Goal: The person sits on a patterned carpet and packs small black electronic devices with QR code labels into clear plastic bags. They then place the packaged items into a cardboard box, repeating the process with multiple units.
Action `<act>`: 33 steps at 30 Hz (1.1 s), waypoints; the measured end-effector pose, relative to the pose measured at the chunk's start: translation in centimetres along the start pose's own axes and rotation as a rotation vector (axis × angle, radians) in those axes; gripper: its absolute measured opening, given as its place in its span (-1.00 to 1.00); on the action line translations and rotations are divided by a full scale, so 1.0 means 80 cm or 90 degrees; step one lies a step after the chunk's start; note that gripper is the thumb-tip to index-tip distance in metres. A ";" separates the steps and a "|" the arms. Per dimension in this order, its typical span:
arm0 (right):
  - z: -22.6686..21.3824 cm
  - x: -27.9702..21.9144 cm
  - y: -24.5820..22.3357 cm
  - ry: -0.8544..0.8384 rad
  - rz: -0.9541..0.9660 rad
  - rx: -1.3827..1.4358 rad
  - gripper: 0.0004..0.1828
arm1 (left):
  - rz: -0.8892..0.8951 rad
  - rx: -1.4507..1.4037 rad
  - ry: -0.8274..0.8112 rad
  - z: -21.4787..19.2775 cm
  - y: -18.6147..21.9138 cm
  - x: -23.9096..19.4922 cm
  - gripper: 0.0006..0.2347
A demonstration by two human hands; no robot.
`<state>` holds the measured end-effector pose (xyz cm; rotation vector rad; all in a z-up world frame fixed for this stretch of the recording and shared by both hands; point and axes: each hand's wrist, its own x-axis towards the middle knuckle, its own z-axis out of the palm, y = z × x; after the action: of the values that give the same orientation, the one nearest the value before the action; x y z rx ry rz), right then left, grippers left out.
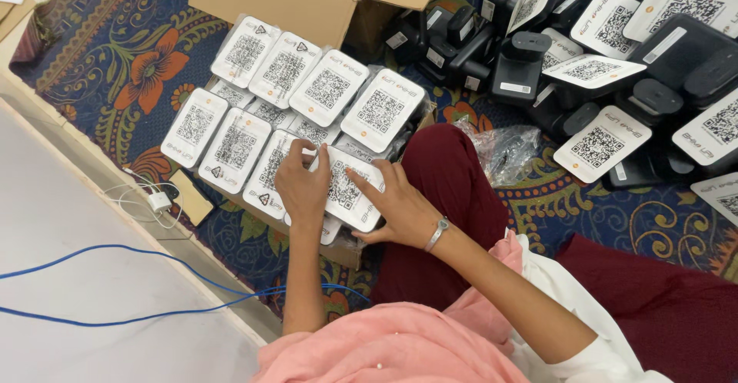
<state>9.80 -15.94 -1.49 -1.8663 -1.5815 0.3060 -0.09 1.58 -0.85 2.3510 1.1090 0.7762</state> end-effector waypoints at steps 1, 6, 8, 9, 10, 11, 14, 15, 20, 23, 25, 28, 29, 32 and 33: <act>0.002 0.002 0.003 0.008 -0.004 -0.004 0.17 | -0.004 0.011 -0.015 0.001 -0.002 0.004 -0.80; 0.007 0.006 0.022 0.038 -0.009 0.029 0.12 | 0.057 0.056 -0.019 0.022 -0.006 0.019 -0.79; 0.005 0.003 0.024 0.045 -0.008 0.040 0.11 | 0.109 0.062 -0.034 0.028 -0.005 0.018 -0.82; 0.006 0.003 0.022 0.046 0.001 0.040 0.11 | 0.136 0.065 -0.041 0.029 -0.004 0.019 -0.83; 0.007 0.001 0.018 0.047 0.012 0.041 0.10 | 0.135 0.072 -0.059 0.029 -0.004 0.018 -0.82; 0.007 -0.001 0.015 0.048 0.022 0.041 0.09 | 0.134 0.080 -0.077 0.028 -0.005 0.017 -0.81; 0.001 -0.004 0.009 0.027 0.013 -0.022 0.10 | 0.221 0.128 -0.053 0.031 -0.003 0.018 -0.75; 0.000 -0.004 0.008 0.013 0.010 -0.033 0.09 | 0.266 0.148 -0.033 0.033 -0.004 0.017 -0.71; -0.012 0.000 0.009 -0.032 -0.053 -0.138 0.10 | 0.228 0.121 -0.061 0.032 -0.014 0.008 -0.71; -0.017 0.006 0.009 -0.049 -0.092 -0.155 0.21 | 0.175 0.072 -0.065 0.027 -0.017 0.004 -0.74; -0.020 0.012 0.014 -0.087 -0.091 -0.200 0.22 | 0.144 0.030 -0.067 0.027 -0.017 0.004 -0.75; -0.019 0.022 0.025 -0.076 -0.108 -0.244 0.20 | 0.131 0.001 -0.060 0.035 -0.020 0.014 -0.75; -0.018 0.023 0.029 -0.061 -0.116 -0.257 0.20 | 0.147 0.016 -0.053 0.042 -0.020 0.017 -0.75; -0.015 0.018 0.038 -0.067 -0.090 -0.261 0.20 | 0.189 0.076 -0.052 0.057 -0.021 0.024 -0.75; -0.014 0.016 0.039 -0.057 -0.086 -0.257 0.20 | 0.202 0.098 -0.055 0.061 -0.021 0.022 -0.75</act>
<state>13.15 -15.27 -2.27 -2.0495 -1.9322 0.0076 3.03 3.34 -4.96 2.7049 0.7939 0.7076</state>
